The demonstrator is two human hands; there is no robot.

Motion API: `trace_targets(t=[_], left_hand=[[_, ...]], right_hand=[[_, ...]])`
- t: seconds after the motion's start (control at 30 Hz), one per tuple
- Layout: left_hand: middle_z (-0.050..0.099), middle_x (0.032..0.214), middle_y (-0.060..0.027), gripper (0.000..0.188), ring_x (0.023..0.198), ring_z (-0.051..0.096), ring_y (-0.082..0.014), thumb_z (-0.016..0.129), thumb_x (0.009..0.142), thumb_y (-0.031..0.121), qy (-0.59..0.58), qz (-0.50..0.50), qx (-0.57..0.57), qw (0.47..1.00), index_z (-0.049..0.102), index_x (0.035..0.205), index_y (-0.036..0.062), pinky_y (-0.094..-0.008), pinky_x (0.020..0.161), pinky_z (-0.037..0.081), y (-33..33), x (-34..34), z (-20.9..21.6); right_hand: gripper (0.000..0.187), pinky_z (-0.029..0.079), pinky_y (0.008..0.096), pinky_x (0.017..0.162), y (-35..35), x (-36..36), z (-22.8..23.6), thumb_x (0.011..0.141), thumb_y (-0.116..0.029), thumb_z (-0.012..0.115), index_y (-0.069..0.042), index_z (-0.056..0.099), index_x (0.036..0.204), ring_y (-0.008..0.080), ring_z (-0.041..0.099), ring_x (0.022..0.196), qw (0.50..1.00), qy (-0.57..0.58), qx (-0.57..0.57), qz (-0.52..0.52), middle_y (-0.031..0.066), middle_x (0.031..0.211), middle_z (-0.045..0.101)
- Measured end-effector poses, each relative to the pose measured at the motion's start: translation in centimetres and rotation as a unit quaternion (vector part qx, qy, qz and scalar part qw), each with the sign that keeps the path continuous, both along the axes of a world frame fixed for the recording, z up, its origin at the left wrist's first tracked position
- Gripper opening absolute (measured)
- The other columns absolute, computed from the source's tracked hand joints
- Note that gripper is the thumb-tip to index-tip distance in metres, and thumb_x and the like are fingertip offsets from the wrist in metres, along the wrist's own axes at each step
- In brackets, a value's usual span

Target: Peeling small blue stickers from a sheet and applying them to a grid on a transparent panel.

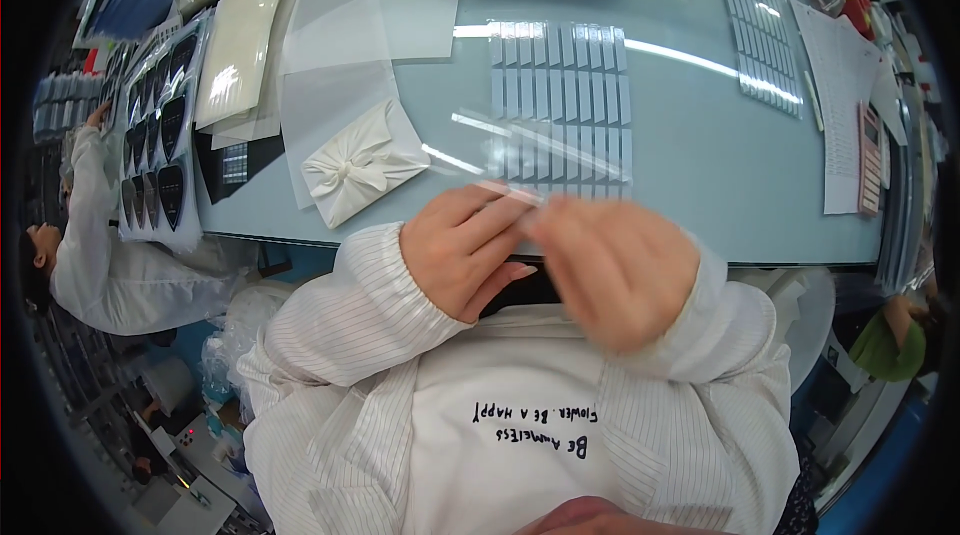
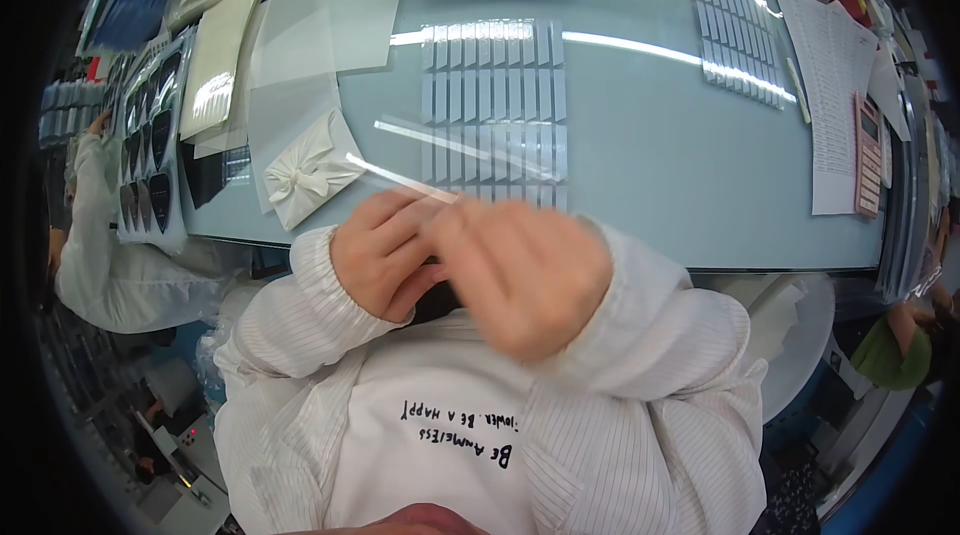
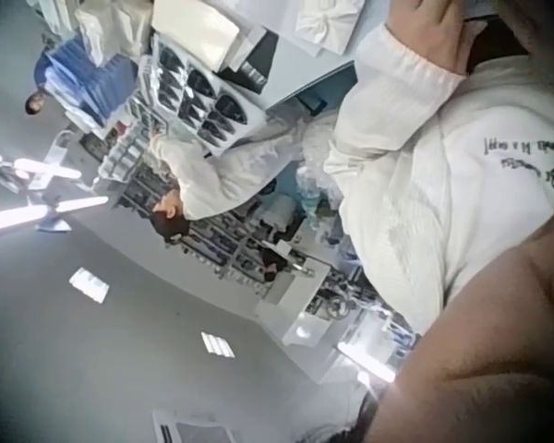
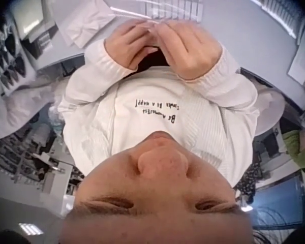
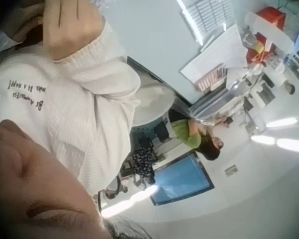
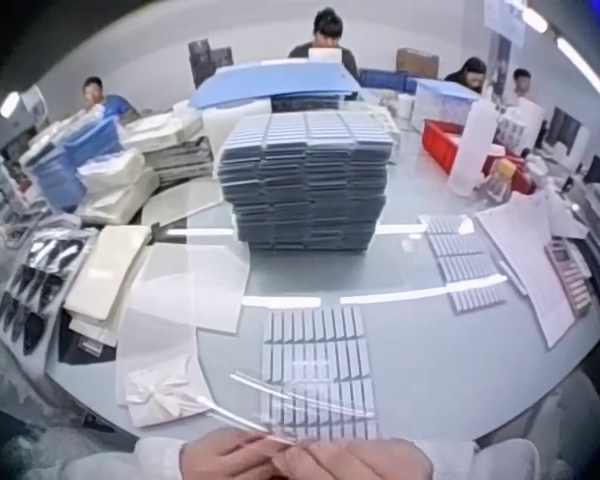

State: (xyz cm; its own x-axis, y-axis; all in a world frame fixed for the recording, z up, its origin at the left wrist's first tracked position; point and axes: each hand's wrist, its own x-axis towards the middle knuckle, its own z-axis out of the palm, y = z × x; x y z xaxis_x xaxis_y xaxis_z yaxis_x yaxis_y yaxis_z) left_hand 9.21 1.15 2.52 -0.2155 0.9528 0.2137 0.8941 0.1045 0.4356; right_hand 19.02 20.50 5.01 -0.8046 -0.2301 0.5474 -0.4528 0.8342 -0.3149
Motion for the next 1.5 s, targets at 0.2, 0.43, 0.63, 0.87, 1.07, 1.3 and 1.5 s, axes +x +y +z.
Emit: trace_targets(t=[0.2,0.43,0.63,0.87,1.07,1.3,1.5], left_hand=[[0.059,0.125,-0.0154,0.049,0.105,0.057,-0.0336,0.070,0.075,0.017,0.018,0.039,0.012,0.999,0.062,0.120,-0.0029,-0.0402,0.091,0.049,1.4,0.1,0.0],[0.061,0.124,-0.0168,0.045,0.106,0.059,-0.0349,0.071,0.073,0.011,0.003,0.057,0.052,0.997,0.065,0.116,0.0003,-0.0409,0.091,0.049,1.1,0.2,-0.7],[0.060,0.126,-0.0218,0.044,0.113,0.058,-0.0402,0.072,0.070,0.008,0.023,0.116,0.077,0.990,0.067,0.113,0.0009,-0.0433,0.094,0.048,-0.2,-0.1,-1.1],[0.063,0.123,-0.0210,0.041,0.112,0.059,-0.0393,0.072,0.069,0.008,0.008,0.119,0.086,0.989,0.069,0.109,0.0006,-0.0436,0.094,0.049,0.3,-0.1,-1.0],[0.064,0.120,-0.0206,0.041,0.111,0.059,-0.0395,0.073,0.067,0.008,0.006,0.122,0.097,0.988,0.069,0.107,0.0003,-0.0433,0.093,0.050,0.4,0.0,-1.0],[0.063,0.119,-0.0220,0.040,0.105,0.061,-0.0402,0.073,0.067,0.005,-0.040,0.097,0.146,0.984,0.069,0.106,-0.0008,-0.0428,0.090,0.051,0.7,0.0,-1.3],[0.063,0.119,-0.0226,0.037,0.106,0.062,-0.0399,0.073,0.068,0.004,-0.029,0.091,0.138,0.986,0.069,0.104,-0.0009,-0.0424,0.089,0.051,0.5,-0.8,0.5]], right_hand=[[0.019,0.054,0.0345,0.064,4.5,-5.4,-2.5,0.077,-0.003,0.073,0.000,0.066,0.095,0.0261,0.066,0.075,0.987,0.027,0.062,-0.144,0.0102,0.089,0.067],[0.039,0.055,0.0348,0.076,9.8,-9.7,-4.4,0.083,-0.010,0.071,-0.003,0.060,0.120,0.0263,0.062,0.096,0.930,-0.026,0.220,-0.294,0.0112,0.105,0.066],[0.052,0.051,0.0227,0.064,10.0,-2.2,-1.8,0.086,-0.003,0.065,0.001,0.049,0.136,0.0124,0.065,0.082,0.910,-0.269,-0.245,-0.198,0.0135,0.124,0.061],[0.060,0.055,0.0272,0.062,7.0,3.8,2.0,0.090,-0.004,0.061,0.006,0.036,0.144,0.0220,0.068,0.081,0.620,-0.476,-0.608,-0.136,0.0225,0.134,0.054],[0.055,0.055,0.0287,0.059,6.4,2.5,1.5,0.091,-0.005,0.064,0.007,0.042,0.139,0.0212,0.066,0.076,0.573,-0.473,-0.640,-0.199,0.0205,0.125,0.058],[0.021,0.040,0.0213,0.048,7.5,1.6,0.0,0.089,-0.006,0.069,0.003,0.067,0.107,0.0069,0.052,0.054,0.717,-0.466,-0.475,-0.209,0.0030,0.077,0.064],[0.018,0.032,0.0192,0.041,18.2,4.7,-0.2,0.090,-0.012,0.071,0.000,0.071,0.103,0.0035,0.045,0.045,0.776,-0.229,-0.501,-0.308,0.0011,0.074,0.065]])
